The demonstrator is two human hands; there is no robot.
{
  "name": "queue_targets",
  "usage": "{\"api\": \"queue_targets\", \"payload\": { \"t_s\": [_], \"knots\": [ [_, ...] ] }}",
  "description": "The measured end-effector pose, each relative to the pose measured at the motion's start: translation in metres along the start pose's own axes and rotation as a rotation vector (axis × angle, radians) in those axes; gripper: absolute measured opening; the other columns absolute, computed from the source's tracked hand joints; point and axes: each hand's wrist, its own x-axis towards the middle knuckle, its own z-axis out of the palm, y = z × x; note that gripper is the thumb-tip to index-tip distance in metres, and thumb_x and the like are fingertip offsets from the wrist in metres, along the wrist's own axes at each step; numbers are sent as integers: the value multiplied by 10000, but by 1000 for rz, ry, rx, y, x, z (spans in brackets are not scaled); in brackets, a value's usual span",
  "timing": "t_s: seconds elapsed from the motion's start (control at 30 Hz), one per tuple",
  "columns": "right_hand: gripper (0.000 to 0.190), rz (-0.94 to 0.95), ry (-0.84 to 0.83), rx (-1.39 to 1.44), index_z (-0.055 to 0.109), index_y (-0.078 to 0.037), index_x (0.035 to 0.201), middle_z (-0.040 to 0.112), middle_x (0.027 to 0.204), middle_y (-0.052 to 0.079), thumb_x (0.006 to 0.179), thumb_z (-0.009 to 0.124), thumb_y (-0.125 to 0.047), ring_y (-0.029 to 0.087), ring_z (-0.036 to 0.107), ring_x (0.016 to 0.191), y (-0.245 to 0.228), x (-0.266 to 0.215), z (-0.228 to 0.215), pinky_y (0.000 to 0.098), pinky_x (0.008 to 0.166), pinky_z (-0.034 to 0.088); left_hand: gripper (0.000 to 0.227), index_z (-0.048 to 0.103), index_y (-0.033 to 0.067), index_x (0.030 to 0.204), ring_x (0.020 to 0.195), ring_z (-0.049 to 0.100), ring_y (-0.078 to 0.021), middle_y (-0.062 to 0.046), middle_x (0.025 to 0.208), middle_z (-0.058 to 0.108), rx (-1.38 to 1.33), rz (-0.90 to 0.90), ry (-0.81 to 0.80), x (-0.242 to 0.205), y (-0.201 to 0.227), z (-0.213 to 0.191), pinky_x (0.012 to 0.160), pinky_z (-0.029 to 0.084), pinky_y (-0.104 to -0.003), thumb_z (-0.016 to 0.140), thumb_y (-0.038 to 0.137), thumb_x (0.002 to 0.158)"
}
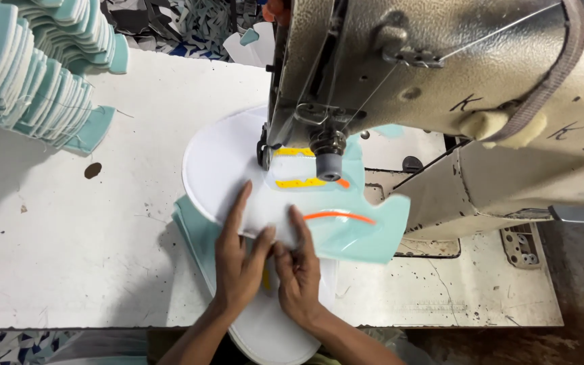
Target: The person uses a sewing machine to stitch light blue and white slipper uppers. They guide the material under the needle, then use scissors to cut the thread and remove the finished slipper, repeating this process for multiple items.
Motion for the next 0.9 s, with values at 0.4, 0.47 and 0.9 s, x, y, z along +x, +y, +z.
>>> {"api": "queue_targets", "payload": {
  "t_s": [0.4,0.47,0.9],
  "knots": [
    [172,-372,106,-894,711,-29,1156,751,879,67,1037,628,-122,137,632,698,-119,67,-113,273,601,472,569,564,53,1417,1181,677,-186,-101,1345,701,69,-67,-167,55,39,-38,1002,526,-340,715,183,884],
    [200,-420,95,-996,728,-32,1149,711,828,94,1000,678,-155,162,589,612,-131,105,-112,300,569,460,551,576,32,1406,1227,649,-198,-121,1339,698,135,36,-207,64,30,-47,1031,500,-348,738,169,897],
    [304,46,-247,-820,720,-25,973,536,656,9,880,796,-305,87,452,601,-92,150,-158,314,520,375,519,667,119,1331,1134,681,-131,-48,1252,738,103,41,-550,148,5,-67,989,551,-283,736,31,824]
  ]
}}
